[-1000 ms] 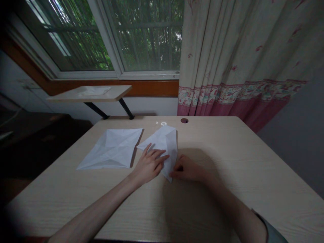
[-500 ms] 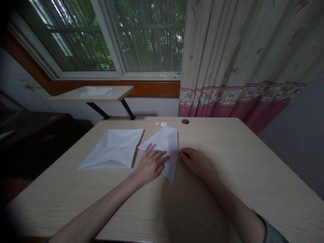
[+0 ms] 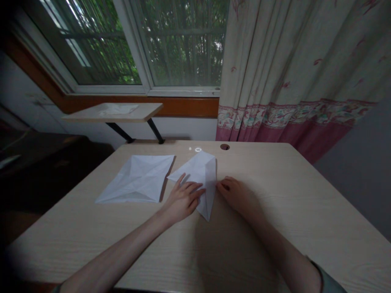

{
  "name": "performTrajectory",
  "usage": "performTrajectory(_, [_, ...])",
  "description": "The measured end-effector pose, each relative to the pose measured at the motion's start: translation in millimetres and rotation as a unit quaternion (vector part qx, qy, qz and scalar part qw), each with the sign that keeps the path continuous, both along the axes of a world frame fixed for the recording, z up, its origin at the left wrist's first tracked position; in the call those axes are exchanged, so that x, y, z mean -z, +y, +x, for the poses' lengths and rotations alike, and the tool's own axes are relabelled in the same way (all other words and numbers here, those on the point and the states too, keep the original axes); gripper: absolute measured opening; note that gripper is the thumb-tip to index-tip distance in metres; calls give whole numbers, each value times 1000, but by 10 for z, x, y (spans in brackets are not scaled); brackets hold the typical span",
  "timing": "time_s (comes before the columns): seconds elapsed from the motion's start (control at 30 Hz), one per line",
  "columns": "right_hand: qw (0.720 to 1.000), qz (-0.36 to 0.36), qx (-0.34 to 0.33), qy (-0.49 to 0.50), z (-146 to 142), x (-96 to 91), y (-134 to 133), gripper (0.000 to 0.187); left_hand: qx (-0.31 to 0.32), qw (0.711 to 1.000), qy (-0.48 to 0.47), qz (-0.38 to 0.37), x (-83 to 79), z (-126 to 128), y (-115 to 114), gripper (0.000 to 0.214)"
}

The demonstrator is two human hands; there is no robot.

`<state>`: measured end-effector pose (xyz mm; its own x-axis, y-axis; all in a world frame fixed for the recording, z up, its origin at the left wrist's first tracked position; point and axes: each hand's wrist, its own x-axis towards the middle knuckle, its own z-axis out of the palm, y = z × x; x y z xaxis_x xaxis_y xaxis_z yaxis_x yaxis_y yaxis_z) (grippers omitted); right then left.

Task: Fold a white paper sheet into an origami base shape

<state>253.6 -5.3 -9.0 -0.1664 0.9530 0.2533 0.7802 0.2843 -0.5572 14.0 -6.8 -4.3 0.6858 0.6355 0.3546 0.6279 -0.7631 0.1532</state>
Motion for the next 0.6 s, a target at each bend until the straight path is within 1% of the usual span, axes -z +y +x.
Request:
performTrajectory(0.23, [1000, -11, 22, 2, 4, 9, -5, 24, 13, 999, -44, -4, -25, 23, -15, 26])
performTrajectory(0.3, [1000, -8, 12, 1, -2, 0, -15, 26, 16, 998, -55, -1, -33, 24, -17, 26])
performTrajectory(0.37, [1000, 0, -16, 9, -7, -3, -29, 29, 19, 998, -66, 6, -40, 23, -18, 25])
performTrajectory(0.47, [997, 49, -47, 34, -5, 10, -53, 30, 24, 997, -77, 12, -47, 19, -23, 26])
performTrajectory(0.6, [990, 128, -39, 47, 4, 24, -86, 31, 23, 996, -82, 15, -54, 19, -30, 24])
